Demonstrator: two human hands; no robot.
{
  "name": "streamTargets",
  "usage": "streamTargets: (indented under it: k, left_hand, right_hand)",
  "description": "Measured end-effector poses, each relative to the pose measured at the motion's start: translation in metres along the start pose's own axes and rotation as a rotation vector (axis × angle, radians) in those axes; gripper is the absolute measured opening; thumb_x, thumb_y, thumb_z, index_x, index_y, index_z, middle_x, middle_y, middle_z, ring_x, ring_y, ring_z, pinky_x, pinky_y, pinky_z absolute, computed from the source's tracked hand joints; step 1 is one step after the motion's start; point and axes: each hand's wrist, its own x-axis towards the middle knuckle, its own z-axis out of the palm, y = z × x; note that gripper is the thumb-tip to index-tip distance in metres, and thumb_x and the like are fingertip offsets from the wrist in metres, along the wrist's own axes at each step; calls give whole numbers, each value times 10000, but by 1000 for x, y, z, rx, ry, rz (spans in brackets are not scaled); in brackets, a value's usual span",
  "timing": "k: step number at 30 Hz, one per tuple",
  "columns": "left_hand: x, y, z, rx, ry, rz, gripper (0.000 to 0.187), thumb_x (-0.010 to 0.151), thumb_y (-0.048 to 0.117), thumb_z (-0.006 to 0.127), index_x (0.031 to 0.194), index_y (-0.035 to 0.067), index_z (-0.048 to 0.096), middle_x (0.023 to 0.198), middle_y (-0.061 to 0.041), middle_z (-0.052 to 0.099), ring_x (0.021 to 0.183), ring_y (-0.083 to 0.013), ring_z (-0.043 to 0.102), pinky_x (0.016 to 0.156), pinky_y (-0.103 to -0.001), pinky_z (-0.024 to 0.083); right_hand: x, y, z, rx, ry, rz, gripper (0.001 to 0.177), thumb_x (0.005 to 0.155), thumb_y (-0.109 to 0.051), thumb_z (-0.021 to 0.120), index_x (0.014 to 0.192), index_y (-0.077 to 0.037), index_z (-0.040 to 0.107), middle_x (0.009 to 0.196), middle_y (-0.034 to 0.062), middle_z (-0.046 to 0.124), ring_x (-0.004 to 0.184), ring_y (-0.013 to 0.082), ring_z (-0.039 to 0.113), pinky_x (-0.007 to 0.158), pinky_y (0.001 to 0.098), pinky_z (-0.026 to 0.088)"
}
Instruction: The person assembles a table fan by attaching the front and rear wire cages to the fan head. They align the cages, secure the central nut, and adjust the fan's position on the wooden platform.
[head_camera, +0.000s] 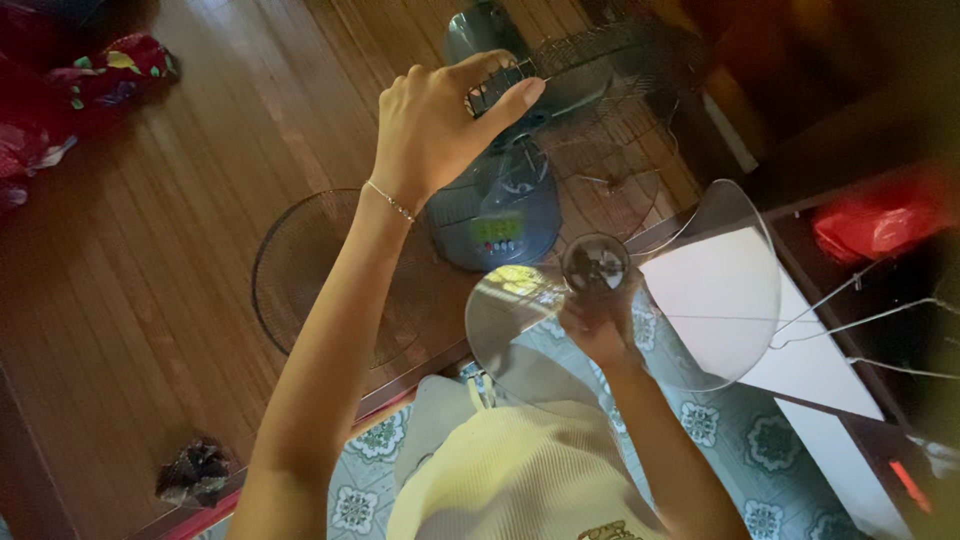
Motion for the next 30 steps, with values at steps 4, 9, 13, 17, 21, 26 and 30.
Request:
streamTargets:
  k: [4, 9, 13, 17, 21, 26, 30]
  left_hand:
    - [0, 1, -3, 13, -14, 1, 627, 938, 705, 581, 1201, 177, 793, 504, -27, 633, 528, -178, 698, 578, -357, 536]
    - [2, -1, -4, 56, -123, -54, 640, 943, 713, 554, 1253, 188, 751, 531, -26, 636, 524, -197, 696, 577, -385, 536]
    - [-1, -1, -7, 78, -16, 83, 591, 1016, 679, 599, 1222, 163, 801, 711, -32, 715, 703, -262, 715, 679, -405, 540]
    - [0, 3, -11, 72, -62, -25, 629, 969, 678, 624, 1213, 116, 766, 644, -46, 697, 669, -259, 719, 679, -402, 549]
    - [-1, 5, -13, 33, -152, -154, 604, 916, 682, 591, 1232, 197, 761, 616, -25, 699, 645, -227, 740, 690, -380, 565]
    - [-4, -1, -13, 44, -50, -5, 563, 988, 674, 602, 1214, 194, 792, 775, -21, 754, 753, -221, 753, 726, -398, 564]
    - [2, -1, -10, 114, -210, -228, 598, 927, 691, 580, 1295, 241, 725, 607, -95, 703, 616, -239, 729, 669, -398, 574]
  right_hand:
    - [-29, -9, 11, -134, 163, -107, 821, 920, -764, 345, 1287, -75, 598, 996, 107, 682, 564, 105, 496, 367, 223, 380]
    - [-65, -65, 2, 44, 123, -95, 591, 1114, -571, 436, 1278, -26, 595, 1040, 160, 661, 594, 120, 503, 433, 242, 432]
    - [-72, -81, 29, -205, 156, -320, 547, 1081, -536, 482, 1246, -26, 593, 1037, 160, 641, 648, 143, 516, 470, 254, 450]
    - [-50, -59, 81, -477, 23, -377, 506, 1048, -500, 527, 1214, -26, 591, 1035, 159, 621, 702, 165, 530, 507, 265, 467]
    - [-28, -31, 126, -697, -192, -377, 469, 1015, -464, 573, 1182, -26, 589, 1032, 158, 601, 756, 188, 543, 544, 277, 485]
    - [-24, -23, 145, -1014, -485, -587, 431, 974, -420, 629, 1142, -25, 586, 1029, 157, 577, 823, 216, 559, 591, 292, 507]
    - [-17, -28, 132, -170, -393, 11, 446, 966, -420, 599, 1167, -23, 621, 1059, 152, 589, 873, 211, 619, 580, 285, 559]
